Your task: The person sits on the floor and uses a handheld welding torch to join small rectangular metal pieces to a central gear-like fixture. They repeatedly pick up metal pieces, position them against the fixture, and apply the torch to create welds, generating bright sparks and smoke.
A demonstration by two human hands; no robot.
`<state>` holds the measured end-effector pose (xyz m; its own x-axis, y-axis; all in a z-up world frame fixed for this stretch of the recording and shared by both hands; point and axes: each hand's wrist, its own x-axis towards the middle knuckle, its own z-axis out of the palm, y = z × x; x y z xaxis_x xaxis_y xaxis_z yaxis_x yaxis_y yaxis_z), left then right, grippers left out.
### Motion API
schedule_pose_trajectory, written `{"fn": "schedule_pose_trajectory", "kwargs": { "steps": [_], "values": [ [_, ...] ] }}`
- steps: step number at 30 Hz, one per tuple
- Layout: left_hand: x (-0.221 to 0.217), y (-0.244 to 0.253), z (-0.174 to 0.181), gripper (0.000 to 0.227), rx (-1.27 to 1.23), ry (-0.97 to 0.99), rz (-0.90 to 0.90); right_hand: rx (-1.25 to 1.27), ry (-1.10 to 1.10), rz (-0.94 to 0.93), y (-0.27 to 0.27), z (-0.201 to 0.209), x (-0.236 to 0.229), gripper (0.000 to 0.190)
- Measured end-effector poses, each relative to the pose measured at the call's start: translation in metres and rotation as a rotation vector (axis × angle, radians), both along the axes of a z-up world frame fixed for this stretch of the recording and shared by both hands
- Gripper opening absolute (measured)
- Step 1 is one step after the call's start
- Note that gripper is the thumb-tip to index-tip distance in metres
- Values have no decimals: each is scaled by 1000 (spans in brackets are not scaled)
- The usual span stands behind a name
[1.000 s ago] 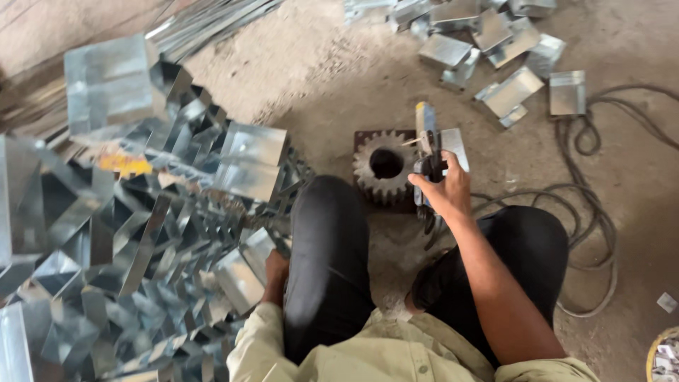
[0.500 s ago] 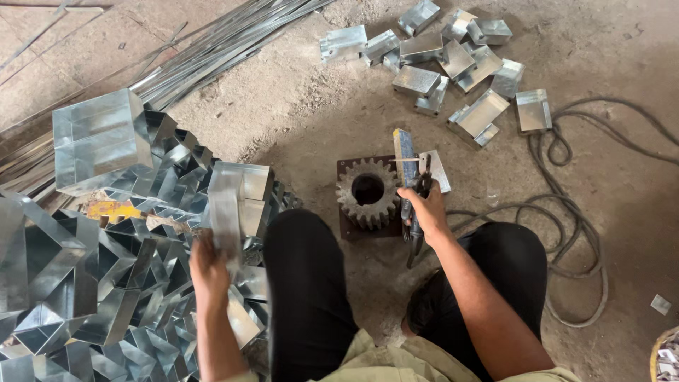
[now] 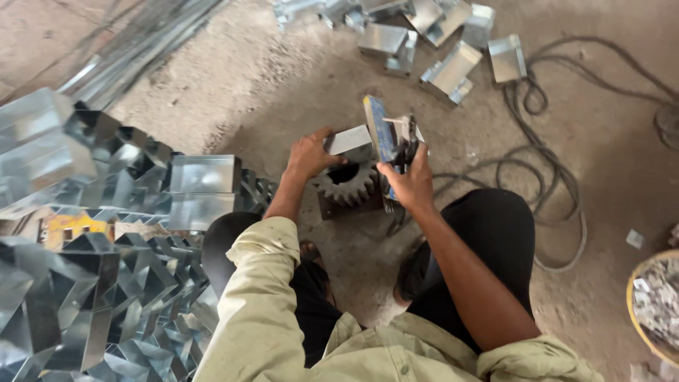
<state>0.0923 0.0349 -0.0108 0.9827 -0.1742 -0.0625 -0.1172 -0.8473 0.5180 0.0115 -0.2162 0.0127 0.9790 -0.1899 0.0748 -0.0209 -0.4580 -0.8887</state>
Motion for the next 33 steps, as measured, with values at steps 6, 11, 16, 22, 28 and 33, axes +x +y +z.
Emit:
{"fn": "schedule_pose_trajectory", "kwargs": {
  "steps": [6,11,16,22,28,33],
  "values": [
    [9,-2,-38,86,42,32,-68,-173,-146,96,-6,4,-5,86],
    [2,-4,-18,82,121,122,-34,-171,-98,152,-5,10,-9,81],
    [-3,-16,25,79,196,181,-20,-151,-61,193,-2,16,-9,72],
    [2,-8,67,68,-14,-52,26,-161,-104,193,1,22,-11,75],
    [15,19,55,30,-132,-294,250,-195,-87,177,2,24,-11,76],
    [15,44,38,22,-305,-386,272,-202,-71,172,17,7,-5,78]
  ]
}}
